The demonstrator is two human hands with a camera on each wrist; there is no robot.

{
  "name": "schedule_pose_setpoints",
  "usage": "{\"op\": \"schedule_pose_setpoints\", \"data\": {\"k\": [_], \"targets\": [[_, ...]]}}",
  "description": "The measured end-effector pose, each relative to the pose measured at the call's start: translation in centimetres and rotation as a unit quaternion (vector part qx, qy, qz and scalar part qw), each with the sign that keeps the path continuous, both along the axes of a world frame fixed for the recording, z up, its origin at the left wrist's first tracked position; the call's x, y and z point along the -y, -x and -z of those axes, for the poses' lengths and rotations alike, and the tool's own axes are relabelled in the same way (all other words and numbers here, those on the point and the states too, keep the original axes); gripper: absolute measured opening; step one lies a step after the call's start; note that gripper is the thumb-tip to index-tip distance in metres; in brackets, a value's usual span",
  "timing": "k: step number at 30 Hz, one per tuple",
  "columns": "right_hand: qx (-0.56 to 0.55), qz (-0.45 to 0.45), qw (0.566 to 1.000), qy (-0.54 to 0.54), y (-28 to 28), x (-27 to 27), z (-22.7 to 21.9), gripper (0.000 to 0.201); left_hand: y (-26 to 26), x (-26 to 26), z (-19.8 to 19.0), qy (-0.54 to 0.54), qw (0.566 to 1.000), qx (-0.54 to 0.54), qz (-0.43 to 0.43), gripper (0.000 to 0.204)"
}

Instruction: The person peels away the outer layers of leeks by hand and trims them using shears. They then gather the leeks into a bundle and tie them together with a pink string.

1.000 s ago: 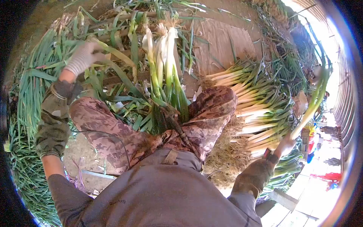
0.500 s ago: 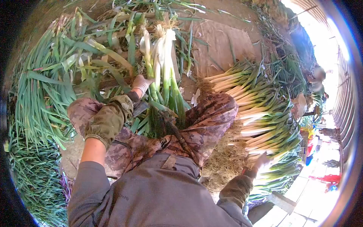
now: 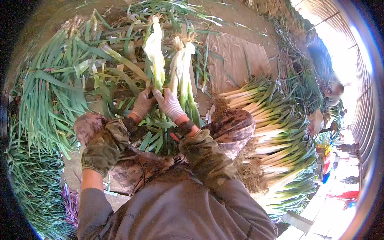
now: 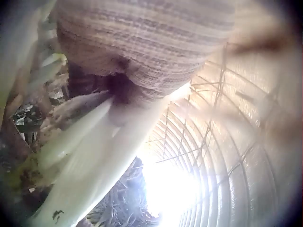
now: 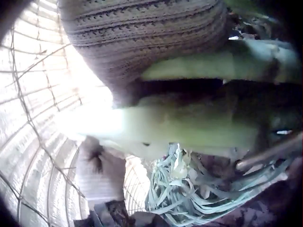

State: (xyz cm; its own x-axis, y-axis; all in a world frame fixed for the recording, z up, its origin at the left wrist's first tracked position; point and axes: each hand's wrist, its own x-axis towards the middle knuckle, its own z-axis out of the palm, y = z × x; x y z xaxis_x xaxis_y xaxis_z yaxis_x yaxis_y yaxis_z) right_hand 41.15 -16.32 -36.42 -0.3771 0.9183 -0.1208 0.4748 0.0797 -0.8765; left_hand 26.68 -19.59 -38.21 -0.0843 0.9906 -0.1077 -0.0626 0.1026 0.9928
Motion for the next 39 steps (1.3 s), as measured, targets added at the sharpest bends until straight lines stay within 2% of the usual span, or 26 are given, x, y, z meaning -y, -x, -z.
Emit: {"op": "schedule_pose_setpoints", "data": {"k": [1,4,6,8,9,10,12,13,14,16,18,21,24,25,28,29,32,34,35,36,37,38,39], "targets": [[-0.008,0.001,1.0,0.009,0.5,-0.2,0.2,0.067,0.7,0.2,0.1,-0.001,1.0,0.002,0.002,0.03],[-0.024,-0.01,0.998,-0.062,0.9,0.1,1.0,0.07,1.7,0.7,-0.4,0.005,0.998,0.058,0.018,0.03],[-0.033,0.001,0.998,-0.044,0.8,0.3,0.3,0.065,2.3,0.3,0.5,0.017,0.997,0.079,0.006,0.031],[-0.041,0.013,0.999,0.011,0.9,1.3,-2.1,0.06,3.3,0.0,-0.7,0.018,0.999,0.028,-0.014,0.031],[-0.059,0.03,0.998,-0.018,0.9,1.3,-1.0,0.052,3.8,-0.4,-1.1,0.02,1.0,0.003,-0.024,0.032],[-0.052,0.046,0.998,0.003,0.7,1.5,-1.3,0.05,5.0,-1.1,-1.5,-0.011,0.995,-0.088,-0.044,0.032],[-0.037,0.076,0.995,0.045,0.3,1.9,-2.0,0.046,7.4,-2.7,-2.8,0.074,0.983,-0.138,-0.098,0.031],[-0.07,0.07,0.995,0.013,-0.2,1.7,-0.6,0.041,9.5,-4.3,-1.7,0.039,0.973,-0.183,-0.136,0.034],[-0.082,0.054,0.995,0.035,-0.3,1.9,-0.8,0.04,11.0,-6.0,-0.9,0.003,0.958,-0.228,-0.174,0.038],[-0.107,0.019,0.991,0.077,-0.4,2.4,-2.1,0.037,11.5,-6.8,-6.9,-0.03,0.939,-0.26,-0.225,0.048],[-0.096,0.003,0.989,0.11,-0.2,2.9,-2.5,0.026,12.1,-8.9,-9.8,-0.142,0.915,-0.303,-0.228,0.057],[-0.117,-0.027,0.987,0.109,0.0,3.5,-3.2,0.024,13.0,-13.1,-11.0,-0.274,0.928,-0.236,-0.095,0.05],[-0.118,-0.044,0.98,0.152,-0.6,3.8,-3.6,0.023,13.1,-11.9,-14.9,-0.129,0.956,-0.236,0.118,0.045],[-0.109,-0.052,0.979,0.164,-0.8,3.8,-4.4,0.023,12.8,-11.7,-15.3,-0.106,0.953,-0.267,0.097,0.038],[-0.117,-0.06,0.979,0.159,-2.1,3.5,-4.0,0.021,14.7,-12.4,-15.3,-0.093,0.939,-0.319,0.088,0.034],[-0.124,-0.062,0.979,0.152,-2.4,3.6,-3.6,0.021,15.3,-13.0,-15.8,-0.03,0.897,-0.436,0.069,0.031],[-0.123,-0.048,0.974,0.187,-2.7,4.3,-4.8,0.019,17.9,-14.6,-16.2,-0.125,0.788,-0.595,-0.094,0.029],[-0.125,-0.065,0.975,0.173,-3.2,5.0,-5.5,0.02,20.9,-14.4,-19.0,-0.162,0.756,-0.589,-0.234,0.026],[-0.12,-0.067,0.977,0.162,-3.6,5.4,-5.0,0.02,24.0,-14.8,-20.8,-0.043,0.732,-0.645,-0.216,0.026],[-0.113,-0.064,0.98,0.152,-4.3,5.8,-4.6,0.021,25.8,-15.1,-22.0,0.009,0.71,-0.672,-0.21,0.029],[-0.057,-0.048,0.992,0.106,-4.9,5.2,-5.3,0.022,26.5,-14.7,-22.9,0.066,0.685,-0.699,-0.193,0.033],[-0.101,-0.014,0.992,0.068,-5.8,4.4,-2.8,0.024,26.3,-14.4,-22.7,0.127,0.657,-0.726,-0.159,0.036],[-0.158,0.038,0.98,0.113,-5.8,3.5,-2.9,0.02,24.2,-14.1,-22.8,0.177,0.627,-0.75,-0.117,0.04]]}}
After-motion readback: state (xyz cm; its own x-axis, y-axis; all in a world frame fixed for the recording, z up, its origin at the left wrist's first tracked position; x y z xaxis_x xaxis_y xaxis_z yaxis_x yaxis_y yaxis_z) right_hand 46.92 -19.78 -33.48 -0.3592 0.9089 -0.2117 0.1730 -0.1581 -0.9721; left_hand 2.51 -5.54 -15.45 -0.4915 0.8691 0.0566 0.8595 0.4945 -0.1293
